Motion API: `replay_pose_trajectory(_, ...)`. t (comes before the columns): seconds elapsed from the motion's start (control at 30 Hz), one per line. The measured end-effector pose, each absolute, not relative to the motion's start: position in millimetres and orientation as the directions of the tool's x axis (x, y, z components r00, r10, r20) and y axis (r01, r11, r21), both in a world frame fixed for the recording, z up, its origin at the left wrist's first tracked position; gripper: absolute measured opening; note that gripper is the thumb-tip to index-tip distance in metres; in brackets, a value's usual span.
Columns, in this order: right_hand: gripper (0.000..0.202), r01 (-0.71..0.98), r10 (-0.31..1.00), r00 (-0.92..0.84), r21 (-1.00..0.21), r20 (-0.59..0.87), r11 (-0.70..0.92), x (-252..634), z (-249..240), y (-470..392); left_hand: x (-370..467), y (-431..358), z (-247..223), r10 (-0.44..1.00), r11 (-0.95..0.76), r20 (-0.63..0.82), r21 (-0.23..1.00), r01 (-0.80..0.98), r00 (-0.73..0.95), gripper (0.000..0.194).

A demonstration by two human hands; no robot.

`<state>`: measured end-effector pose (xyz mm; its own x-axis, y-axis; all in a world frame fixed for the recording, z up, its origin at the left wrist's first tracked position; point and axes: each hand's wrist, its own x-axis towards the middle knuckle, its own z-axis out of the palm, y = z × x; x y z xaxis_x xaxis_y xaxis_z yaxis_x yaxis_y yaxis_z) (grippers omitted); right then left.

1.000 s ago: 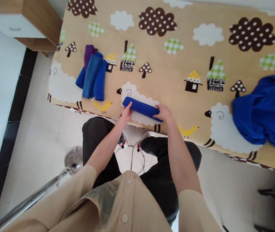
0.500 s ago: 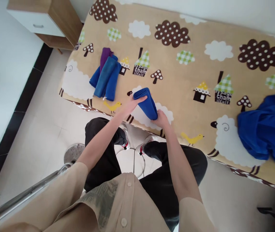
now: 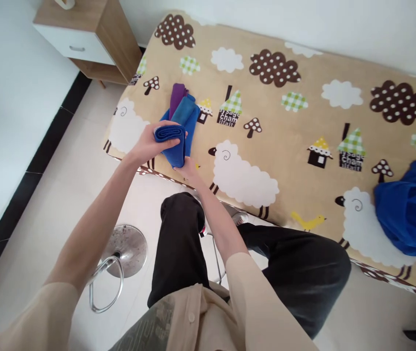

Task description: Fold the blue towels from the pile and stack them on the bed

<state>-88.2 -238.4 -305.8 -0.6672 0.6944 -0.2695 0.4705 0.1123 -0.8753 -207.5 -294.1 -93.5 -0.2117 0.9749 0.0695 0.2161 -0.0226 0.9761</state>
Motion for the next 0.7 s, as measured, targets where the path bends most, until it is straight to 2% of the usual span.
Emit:
replay_pose_trajectory(0.1, 0.029, 0.482, 0.695, -0.669, -0.865, -0.263, 0.136, -111.5, -320.2, -242.3, -226.5, -300.6, -100.2, 0.975, -0.004, 0.052, 0.977, 0.213, -0.217, 0.048)
replay_pose_trajectory(0.47, 0.037, 0.518, 0.657, -0.691, -0.841, -0.303, 0.157, -113.0, -354.0, -232.6, -238.2, -291.9, -118.2, 0.985, 0.005, 0.023, 0.987, 0.161, -0.171, 0.049)
replay_pose_trajectory(0.63, 0.037, 0.518, 0.641, -0.702, -0.840, -0.311, 0.160, -114.6, -350.3, -231.6, -238.9, -288.7, -121.4, 0.986, 0.030, -0.001, 0.984, 0.173, -0.166, 0.050)
replay_pose_trajectory(0.7, 0.039, 0.498, 0.628, -0.717, -0.853, -0.304, 0.155, -110.0, -342.1, -233.1, -243.6, -284.7, -125.6, 0.987, 0.035, 0.000, 0.977, 0.210, -0.164, 0.057)
